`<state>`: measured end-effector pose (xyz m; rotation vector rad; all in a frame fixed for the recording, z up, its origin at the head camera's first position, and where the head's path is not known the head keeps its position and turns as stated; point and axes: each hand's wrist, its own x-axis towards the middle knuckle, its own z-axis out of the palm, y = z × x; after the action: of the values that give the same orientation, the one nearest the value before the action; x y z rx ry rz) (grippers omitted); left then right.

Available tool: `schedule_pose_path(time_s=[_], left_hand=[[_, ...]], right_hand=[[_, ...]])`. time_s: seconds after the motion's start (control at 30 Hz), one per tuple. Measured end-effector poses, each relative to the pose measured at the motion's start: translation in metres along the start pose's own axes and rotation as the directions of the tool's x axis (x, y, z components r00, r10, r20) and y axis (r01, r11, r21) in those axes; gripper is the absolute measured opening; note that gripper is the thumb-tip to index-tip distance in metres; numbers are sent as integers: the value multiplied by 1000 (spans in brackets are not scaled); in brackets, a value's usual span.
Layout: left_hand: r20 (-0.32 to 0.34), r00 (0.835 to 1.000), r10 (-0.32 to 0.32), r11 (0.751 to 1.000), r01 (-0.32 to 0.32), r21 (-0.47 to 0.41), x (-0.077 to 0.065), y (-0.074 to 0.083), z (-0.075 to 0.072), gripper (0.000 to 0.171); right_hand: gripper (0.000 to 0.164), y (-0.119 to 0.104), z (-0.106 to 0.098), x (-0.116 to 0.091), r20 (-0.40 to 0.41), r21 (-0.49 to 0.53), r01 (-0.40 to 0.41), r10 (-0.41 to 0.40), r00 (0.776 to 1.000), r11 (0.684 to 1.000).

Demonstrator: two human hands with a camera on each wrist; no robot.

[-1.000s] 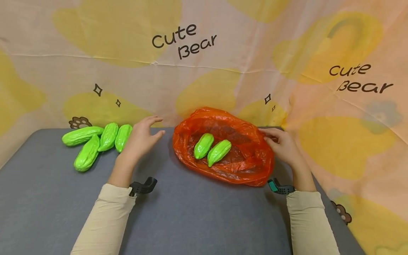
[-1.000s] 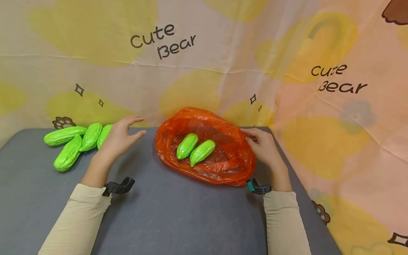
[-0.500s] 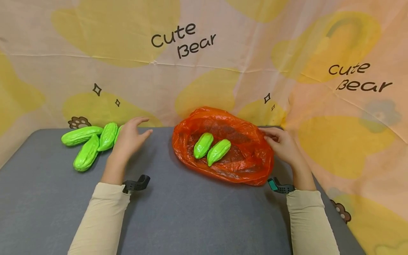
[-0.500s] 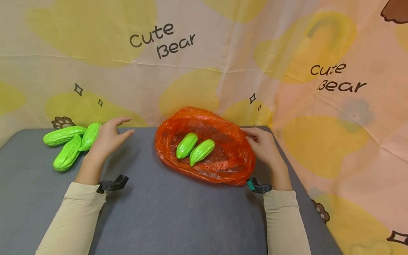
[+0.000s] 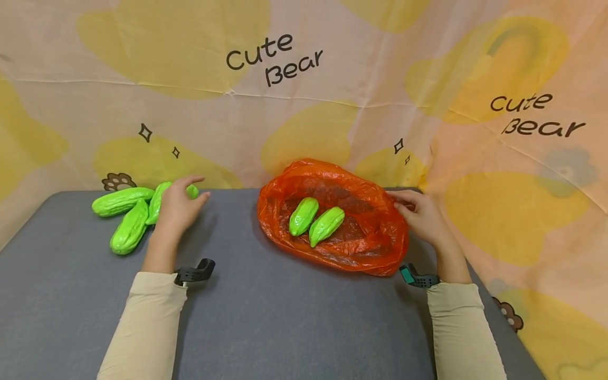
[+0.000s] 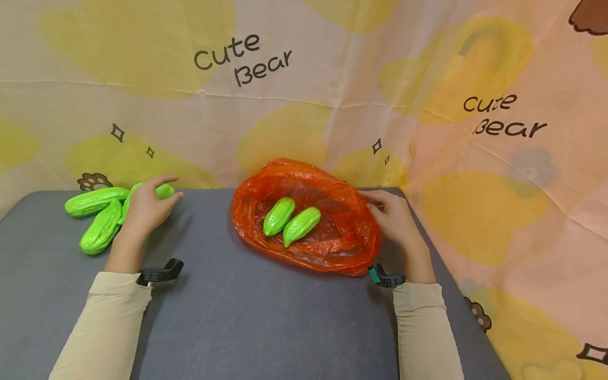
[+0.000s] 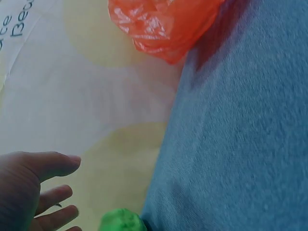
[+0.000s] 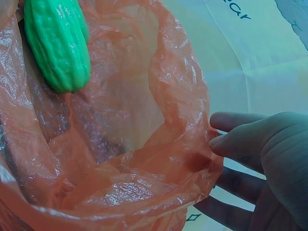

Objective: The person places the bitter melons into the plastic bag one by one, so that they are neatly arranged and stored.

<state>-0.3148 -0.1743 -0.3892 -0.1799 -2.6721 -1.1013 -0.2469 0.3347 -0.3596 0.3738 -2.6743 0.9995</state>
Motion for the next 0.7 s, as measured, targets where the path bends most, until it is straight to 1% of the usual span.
schedule_pose_path(time_s=[0.17, 0.33, 0.5, 0.7], left_hand=[[-46, 999, 7, 1000, -7, -4, 0, -9, 0, 45], [-61, 998, 14, 1000, -14, -6, -1, -14, 1, 44], [-56, 998, -3, 1000, 2, -12, -1, -20, 3, 44], [-36, 999, -21, 1000, 21, -5, -1, -26, 5, 44]], right_hand=[[33, 0, 0, -1, 2, -7, 3, -3, 1000, 1000], [33, 1, 0, 0, 2, -3, 0, 0, 1000, 1000], [33, 1, 0, 0, 0, -7, -11, 11, 1000, 1000], [34, 1, -2, -1, 21, -8, -17, 17, 1000, 1000]])
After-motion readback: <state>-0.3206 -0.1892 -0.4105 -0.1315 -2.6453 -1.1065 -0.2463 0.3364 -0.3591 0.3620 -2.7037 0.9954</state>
